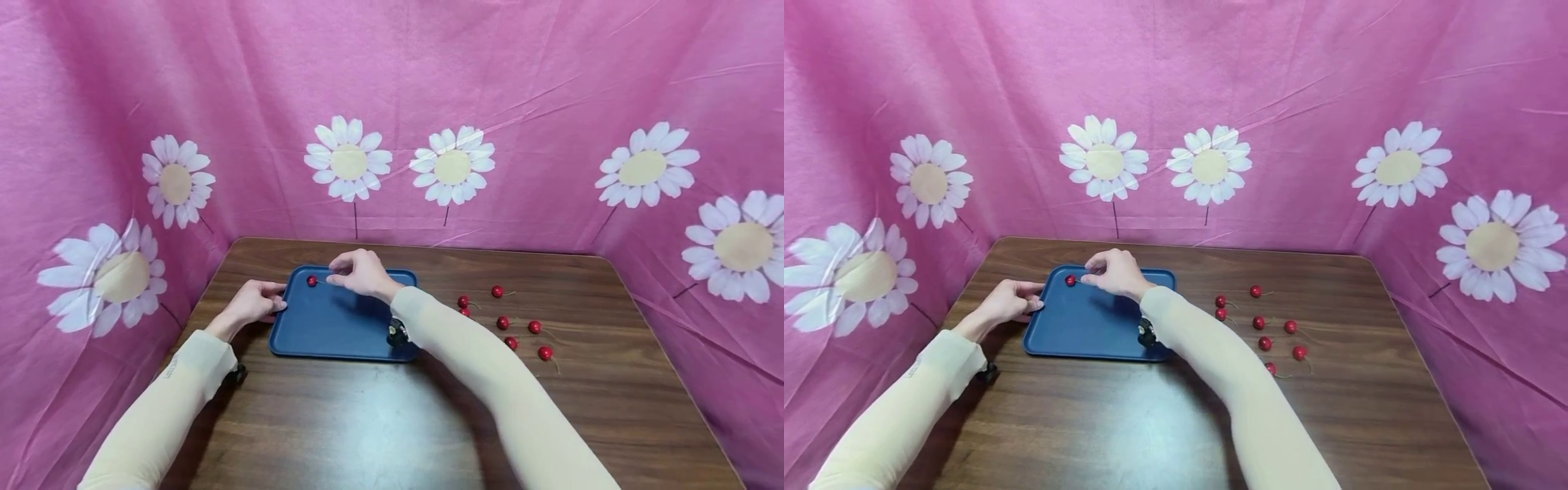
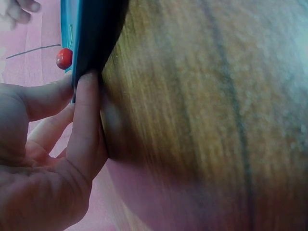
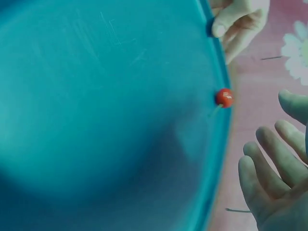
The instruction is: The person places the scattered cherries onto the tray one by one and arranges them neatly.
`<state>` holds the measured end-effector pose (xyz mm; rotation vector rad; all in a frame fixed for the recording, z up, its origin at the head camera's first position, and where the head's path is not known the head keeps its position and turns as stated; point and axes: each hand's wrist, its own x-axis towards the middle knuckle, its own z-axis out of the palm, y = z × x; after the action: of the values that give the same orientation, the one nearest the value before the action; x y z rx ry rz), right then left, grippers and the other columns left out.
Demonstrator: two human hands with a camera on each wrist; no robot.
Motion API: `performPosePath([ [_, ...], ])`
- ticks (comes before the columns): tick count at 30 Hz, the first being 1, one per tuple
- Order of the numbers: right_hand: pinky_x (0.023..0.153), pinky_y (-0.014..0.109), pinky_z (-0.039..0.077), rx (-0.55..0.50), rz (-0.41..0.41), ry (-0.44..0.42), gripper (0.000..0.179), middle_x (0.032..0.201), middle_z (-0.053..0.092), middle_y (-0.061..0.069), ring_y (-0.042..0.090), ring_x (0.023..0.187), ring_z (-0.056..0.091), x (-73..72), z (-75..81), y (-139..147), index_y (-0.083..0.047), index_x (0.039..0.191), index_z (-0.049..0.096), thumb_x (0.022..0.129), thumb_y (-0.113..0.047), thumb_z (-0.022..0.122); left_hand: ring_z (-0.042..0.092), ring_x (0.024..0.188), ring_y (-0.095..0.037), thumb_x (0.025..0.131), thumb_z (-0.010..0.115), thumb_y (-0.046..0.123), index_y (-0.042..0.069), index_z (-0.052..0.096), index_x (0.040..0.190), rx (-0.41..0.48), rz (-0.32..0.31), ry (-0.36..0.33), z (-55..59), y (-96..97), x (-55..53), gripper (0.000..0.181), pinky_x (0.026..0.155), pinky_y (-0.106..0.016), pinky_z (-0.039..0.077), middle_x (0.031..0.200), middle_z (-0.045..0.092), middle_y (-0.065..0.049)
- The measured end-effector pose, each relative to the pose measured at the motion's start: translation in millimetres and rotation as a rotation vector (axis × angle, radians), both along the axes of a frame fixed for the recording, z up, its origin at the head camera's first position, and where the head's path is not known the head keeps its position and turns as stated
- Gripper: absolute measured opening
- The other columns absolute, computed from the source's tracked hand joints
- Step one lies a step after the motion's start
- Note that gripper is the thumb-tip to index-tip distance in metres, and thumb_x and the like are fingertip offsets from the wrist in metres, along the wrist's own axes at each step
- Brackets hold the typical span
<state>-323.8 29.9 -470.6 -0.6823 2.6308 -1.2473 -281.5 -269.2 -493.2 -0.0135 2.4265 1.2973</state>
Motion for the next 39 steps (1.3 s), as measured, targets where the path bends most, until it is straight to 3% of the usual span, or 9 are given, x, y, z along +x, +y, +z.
performPosePath([
  [7,0.106,0.043,0.068,-0.097,0.062,0.067,0.032,0.125,0.085,0.012,0.027,0.116,0.082,13.5,30.8,46,-0.008,0.127,0.084,0.099,-0.023,0.089,0.073,0.095,-0.012,0.106,0.072,0.003,-0.007,0.052,0.163,-0.005,-0.012,0.000,0.1,-2.5,-0.2,0.060,0.089,-0.043,0.073,0.095,0.077,-0.003],
  [11,0.098,0.038,0.071,-0.141,0.027,0.077,0.030,0.121,0.086,0.014,0.026,0.107,0.084,16.6,43.2,77,-0.007,0.125,0.085,0.098,-0.018,0.089,0.073,0.095,-0.011,0.106,0.072,0.004,-0.008,0.051,0.163,0.002,-0.022,0.004,1.3,-4.7,-0.5,0.062,0.089,-0.042,0.073,0.098,0.078,-0.005],
  [18,0.094,0.039,0.071,-0.143,-0.059,0.106,0.030,0.120,0.085,0.016,0.027,0.104,0.084,16.0,53.8,135,-0.005,0.126,0.084,0.099,-0.017,0.088,0.073,0.096,-0.010,0.107,0.071,0.004,-0.010,0.050,0.163,-0.017,-0.022,0.007,6.4,-12.0,3.8,0.061,0.091,-0.045,0.073,0.109,0.080,-0.016],
  [21,0.090,0.031,0.070,-0.134,-0.115,0.106,0.029,0.119,0.085,0.017,0.023,0.102,0.083,16.9,55.5,164,-0.006,0.125,0.084,0.099,-0.017,0.088,0.073,0.096,-0.010,0.107,0.071,0.004,-0.010,0.049,0.163,-0.014,-0.027,0.004,6.6,-12.3,3.8,0.062,0.092,-0.045,0.073,0.108,0.081,-0.015],
  [27,0.082,0.016,0.066,-0.129,-0.208,0.121,0.030,0.118,0.085,0.018,0.015,0.096,0.083,22.5,53.9,221,-0.006,0.126,0.084,0.098,-0.016,0.089,0.072,0.095,-0.009,0.107,0.071,0.003,-0.011,0.048,0.163,-0.007,-0.037,0.006,3.3,-7.4,0.7,0.062,0.091,-0.044,0.073,0.101,0.079,-0.007],
  [34,0.073,0.013,0.062,-0.027,-0.273,0.118,0.030,0.114,0.086,0.020,0.002,0.088,0.080,42.8,31.0,274,-0.006,0.127,0.083,0.100,-0.018,0.088,0.071,0.096,-0.011,0.107,0.070,0.003,-0.012,0.048,0.163,-0.011,-0.053,0.000,0.8,-1.8,-0.7,0.062,0.092,-0.046,0.073,0.102,0.078,-0.009],
  [39,0.075,0.010,0.059,0.027,-0.320,0.130,0.032,0.119,0.085,0.019,0.003,0.090,0.079,58.3,17.1,302,-0.006,0.127,0.082,0.099,-0.018,0.089,0.072,0.097,-0.013,0.107,0.071,0.003,-0.013,0.048,0.163,-0.014,-0.057,0.002,2.9,-1.4,1.1,0.062,0.093,-0.047,0.072,0.101,0.077,-0.009],
])
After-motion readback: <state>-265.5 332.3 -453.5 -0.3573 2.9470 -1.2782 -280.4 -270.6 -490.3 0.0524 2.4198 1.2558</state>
